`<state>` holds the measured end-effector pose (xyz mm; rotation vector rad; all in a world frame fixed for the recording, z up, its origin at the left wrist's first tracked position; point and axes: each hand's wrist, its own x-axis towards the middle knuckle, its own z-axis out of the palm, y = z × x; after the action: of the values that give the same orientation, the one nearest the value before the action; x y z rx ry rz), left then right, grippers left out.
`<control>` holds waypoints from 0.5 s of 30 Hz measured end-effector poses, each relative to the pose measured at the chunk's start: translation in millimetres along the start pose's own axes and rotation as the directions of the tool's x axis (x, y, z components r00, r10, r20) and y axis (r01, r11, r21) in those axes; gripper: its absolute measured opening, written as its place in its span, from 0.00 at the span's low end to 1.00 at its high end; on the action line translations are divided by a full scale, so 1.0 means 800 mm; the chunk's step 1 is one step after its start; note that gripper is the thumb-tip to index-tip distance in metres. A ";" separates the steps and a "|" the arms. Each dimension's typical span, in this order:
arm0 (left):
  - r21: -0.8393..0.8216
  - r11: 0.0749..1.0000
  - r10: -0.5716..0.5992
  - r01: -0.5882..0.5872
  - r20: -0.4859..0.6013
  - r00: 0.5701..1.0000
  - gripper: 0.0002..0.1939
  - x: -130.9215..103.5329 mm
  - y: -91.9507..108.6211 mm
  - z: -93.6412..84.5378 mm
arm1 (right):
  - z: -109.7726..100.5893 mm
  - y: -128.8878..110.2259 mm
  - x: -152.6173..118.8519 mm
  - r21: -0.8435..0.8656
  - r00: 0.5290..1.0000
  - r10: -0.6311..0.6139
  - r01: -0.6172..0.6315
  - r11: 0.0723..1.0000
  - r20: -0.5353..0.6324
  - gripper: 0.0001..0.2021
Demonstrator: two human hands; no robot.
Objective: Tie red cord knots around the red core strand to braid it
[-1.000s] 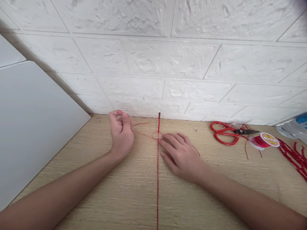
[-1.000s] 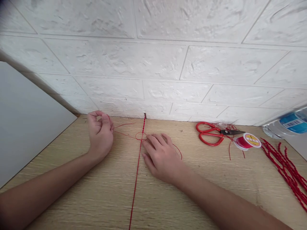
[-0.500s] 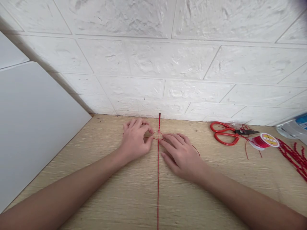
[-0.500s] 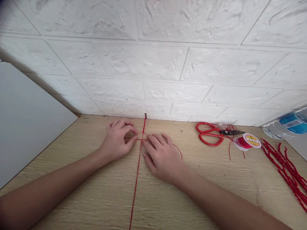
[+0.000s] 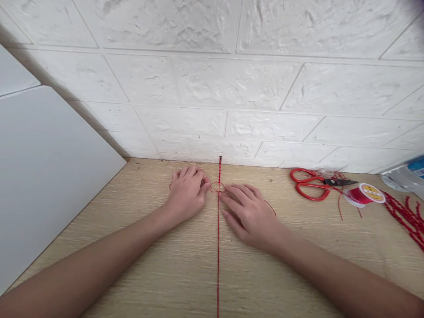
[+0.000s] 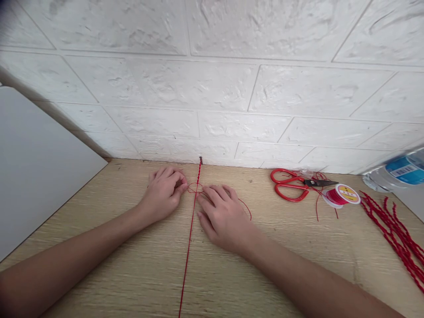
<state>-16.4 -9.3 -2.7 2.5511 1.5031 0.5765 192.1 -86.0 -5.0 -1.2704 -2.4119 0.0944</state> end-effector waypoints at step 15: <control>-0.089 0.996 -0.036 0.033 -0.033 0.999 0.05 -0.001 0.003 -0.008 | 0.000 0.000 -0.001 0.030 0.998 0.036 -0.034 0.999 -0.060 0.17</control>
<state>-17.1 -11.7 3.8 2.4570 1.4940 0.6696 192.7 -86.8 -5.2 -1.2838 -2.3294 0.0990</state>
